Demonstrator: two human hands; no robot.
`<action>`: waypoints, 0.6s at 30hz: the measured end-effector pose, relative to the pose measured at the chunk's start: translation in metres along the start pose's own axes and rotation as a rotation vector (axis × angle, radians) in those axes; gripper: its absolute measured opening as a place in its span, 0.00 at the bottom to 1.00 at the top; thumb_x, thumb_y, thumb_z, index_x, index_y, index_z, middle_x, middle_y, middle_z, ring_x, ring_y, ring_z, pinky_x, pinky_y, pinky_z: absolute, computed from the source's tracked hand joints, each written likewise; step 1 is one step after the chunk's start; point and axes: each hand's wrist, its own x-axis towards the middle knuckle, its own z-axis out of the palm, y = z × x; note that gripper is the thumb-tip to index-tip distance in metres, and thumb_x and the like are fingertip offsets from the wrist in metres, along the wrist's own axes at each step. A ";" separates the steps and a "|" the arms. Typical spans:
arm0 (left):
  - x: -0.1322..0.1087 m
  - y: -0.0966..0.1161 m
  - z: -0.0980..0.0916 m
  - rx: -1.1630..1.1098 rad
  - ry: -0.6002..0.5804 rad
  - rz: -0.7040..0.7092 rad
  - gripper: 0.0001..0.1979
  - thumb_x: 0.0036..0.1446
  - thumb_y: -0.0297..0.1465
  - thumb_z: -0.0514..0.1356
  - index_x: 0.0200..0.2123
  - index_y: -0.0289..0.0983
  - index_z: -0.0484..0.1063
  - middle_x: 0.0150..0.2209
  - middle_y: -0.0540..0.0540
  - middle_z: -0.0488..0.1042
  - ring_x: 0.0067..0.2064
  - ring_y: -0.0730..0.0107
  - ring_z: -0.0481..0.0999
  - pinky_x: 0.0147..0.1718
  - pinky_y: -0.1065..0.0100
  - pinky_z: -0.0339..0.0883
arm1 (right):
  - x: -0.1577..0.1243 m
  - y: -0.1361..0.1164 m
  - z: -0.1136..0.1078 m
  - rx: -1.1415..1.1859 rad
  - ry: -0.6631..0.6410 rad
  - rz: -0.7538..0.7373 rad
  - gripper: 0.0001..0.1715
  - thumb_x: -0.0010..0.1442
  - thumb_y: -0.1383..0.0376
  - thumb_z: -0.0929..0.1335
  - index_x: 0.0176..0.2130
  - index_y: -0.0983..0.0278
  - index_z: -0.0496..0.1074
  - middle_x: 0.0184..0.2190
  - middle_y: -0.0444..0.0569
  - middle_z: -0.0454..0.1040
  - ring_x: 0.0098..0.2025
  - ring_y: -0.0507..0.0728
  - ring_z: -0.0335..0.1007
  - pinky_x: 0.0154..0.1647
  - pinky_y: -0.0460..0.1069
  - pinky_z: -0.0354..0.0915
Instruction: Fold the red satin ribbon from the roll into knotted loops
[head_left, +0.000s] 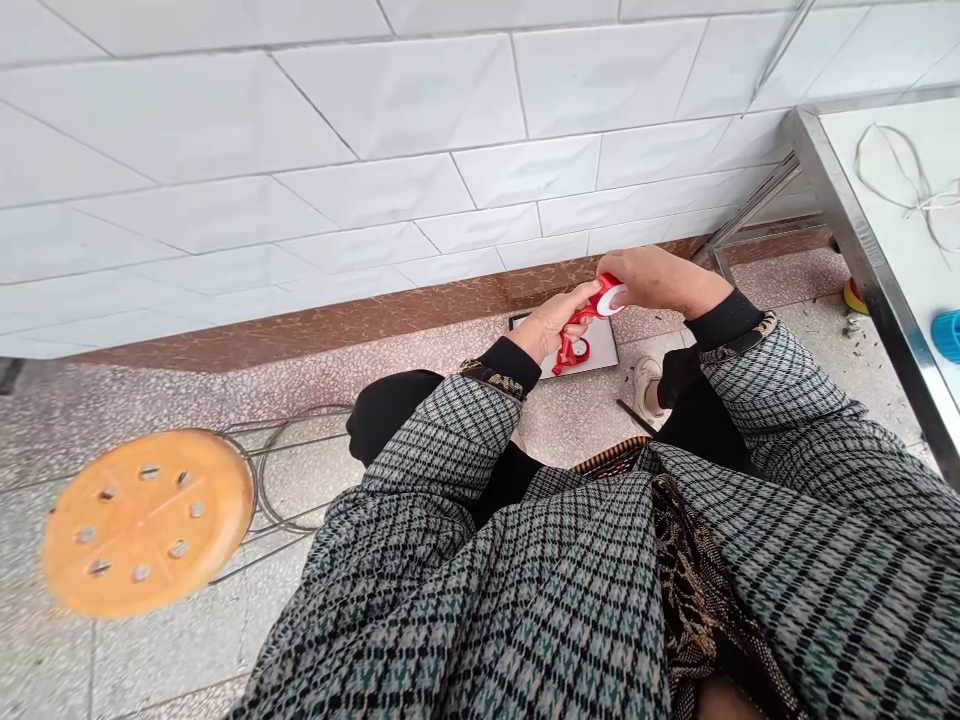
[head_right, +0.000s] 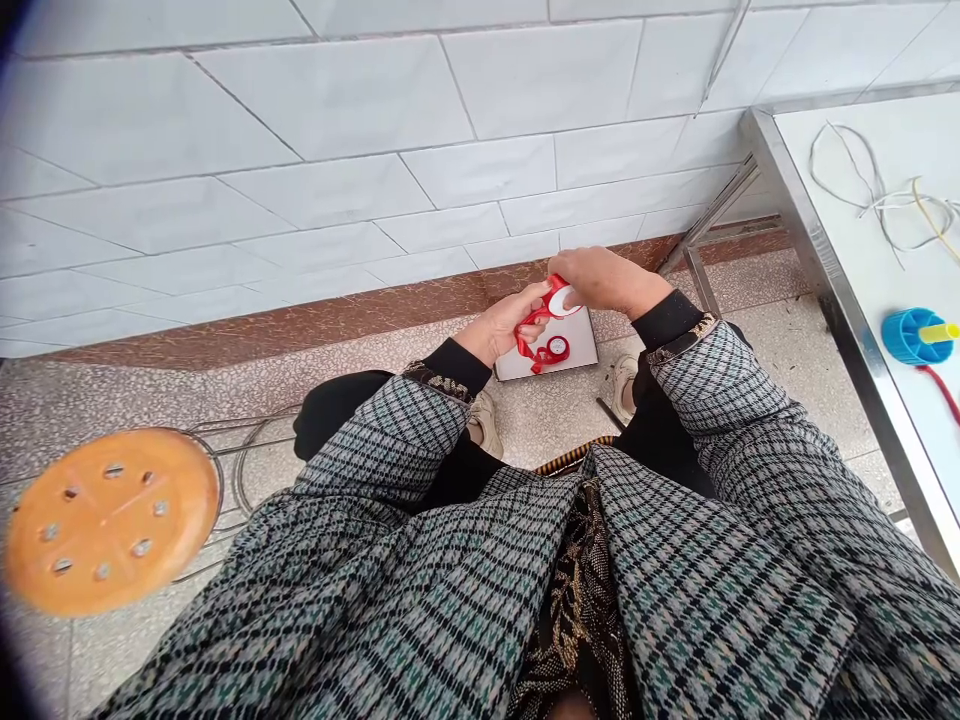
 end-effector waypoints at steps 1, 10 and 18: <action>-0.001 0.000 0.001 -0.013 -0.002 0.006 0.18 0.75 0.39 0.62 0.32 0.37 0.68 0.23 0.55 0.60 0.19 0.85 0.47 0.19 0.75 0.35 | 0.001 0.001 0.001 0.011 0.004 0.005 0.18 0.68 0.71 0.75 0.57 0.70 0.78 0.55 0.63 0.82 0.52 0.66 0.78 0.45 0.54 0.59; 0.003 -0.007 0.004 -0.003 0.022 0.061 0.26 0.64 0.53 0.71 0.30 0.38 0.69 0.21 0.54 0.60 0.20 0.83 0.44 0.19 0.71 0.32 | 0.004 -0.007 0.000 -0.056 -0.006 0.001 0.18 0.67 0.70 0.76 0.55 0.70 0.77 0.54 0.64 0.80 0.50 0.67 0.76 0.45 0.54 0.59; -0.011 0.010 0.012 -0.112 0.030 0.141 0.27 0.66 0.57 0.66 0.35 0.39 0.70 0.24 0.55 0.64 0.19 0.83 0.47 0.19 0.71 0.40 | 0.010 0.017 0.006 0.461 0.279 0.011 0.23 0.59 0.67 0.77 0.54 0.66 0.77 0.53 0.57 0.79 0.50 0.62 0.72 0.52 0.54 0.65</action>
